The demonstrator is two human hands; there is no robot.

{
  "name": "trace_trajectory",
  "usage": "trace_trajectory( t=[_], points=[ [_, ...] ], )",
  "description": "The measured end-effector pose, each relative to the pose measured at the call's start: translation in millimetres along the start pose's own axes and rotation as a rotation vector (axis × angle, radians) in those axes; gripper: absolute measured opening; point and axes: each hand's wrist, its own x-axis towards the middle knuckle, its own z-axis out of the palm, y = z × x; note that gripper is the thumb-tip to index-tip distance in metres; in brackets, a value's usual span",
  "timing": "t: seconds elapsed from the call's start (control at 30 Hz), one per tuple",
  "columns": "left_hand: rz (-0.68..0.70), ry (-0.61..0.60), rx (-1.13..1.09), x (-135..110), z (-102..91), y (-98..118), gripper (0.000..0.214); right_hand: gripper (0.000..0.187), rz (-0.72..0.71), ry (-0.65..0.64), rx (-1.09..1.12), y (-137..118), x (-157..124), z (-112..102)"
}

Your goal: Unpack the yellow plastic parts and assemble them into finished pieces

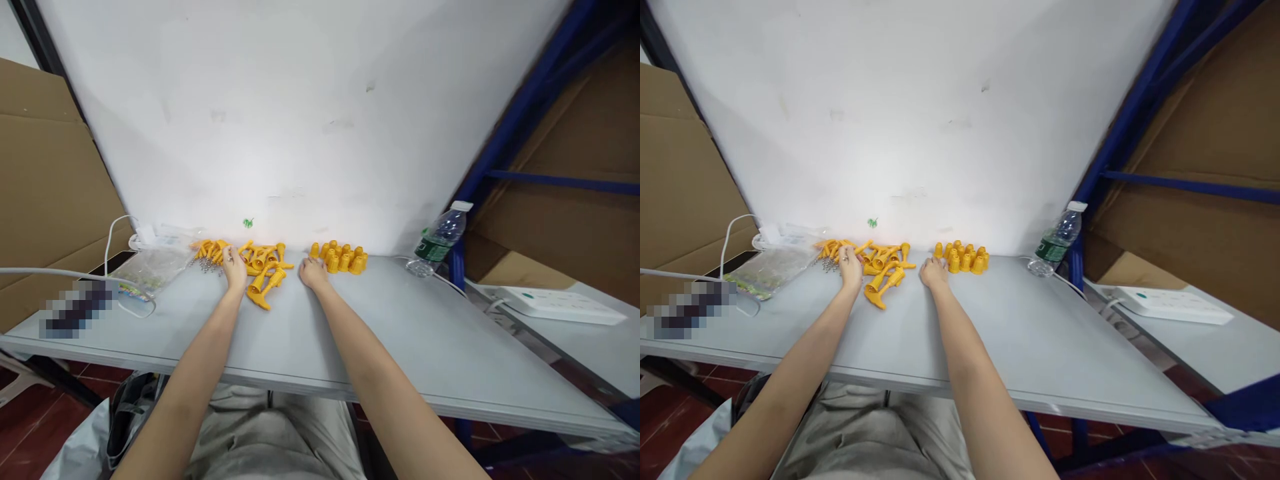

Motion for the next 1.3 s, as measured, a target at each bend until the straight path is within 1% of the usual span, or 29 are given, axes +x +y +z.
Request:
trace_trajectory(
  t=[0.1,0.17,0.23,0.3,0.43,0.6,0.73,0.83,0.97,1.03,1.13,1.2,1.3],
  points=[
    [-0.007,-0.018,0.034,-2,0.1,6,0.021,0.053,-0.001,-0.049,-0.011,1,-1,0],
    [0.034,-0.043,0.082,-1,-0.7,8,0.017,0.053,-0.01,-0.064,-0.026,1,-3,0],
    [0.076,-0.073,0.162,0,-2.1,7,0.016,0.053,-0.024,-0.076,-0.035,2,-7,0],
    [0.085,-0.109,0.286,1,-4.2,7,0.022,0.053,-0.044,-0.078,-0.035,3,-12,0],
    [0.038,-0.183,0.563,2,-10.2,4,0.033,0.05,-0.092,-0.064,-0.013,6,-21,0],
    [-0.059,-0.248,0.736,9,-16.1,-8,0.045,0.048,-0.098,-0.073,0.031,9,-26,-2],
    [-0.123,-0.267,0.765,13,-17.3,-16,0.039,0.047,-0.096,-0.068,0.058,9,-27,-3],
    [-0.092,-0.275,0.767,14,-18.3,-19,0.039,0.045,-0.103,-0.054,0.07,9,-27,-3],
    [-0.068,-0.302,0.774,17,-20.0,-25,0.053,0.044,-0.105,-0.041,0.089,10,-27,-2],
    [-0.063,-0.316,0.747,20,-19.8,-28,0.052,0.043,-0.11,-0.037,0.098,11,-26,-1],
    [-0.037,-0.329,0.688,23,-17.9,-31,0.045,0.042,-0.118,-0.008,0.122,12,-25,0],
    [-0.027,-0.331,0.676,24,-16.8,-33,0.043,0.044,-0.162,0.036,0.178,11,-24,1],
    [-0.035,-0.341,0.69,24,-16.7,-36,0.046,0.048,-0.291,0.083,0.275,4,-23,2]
  ],
)
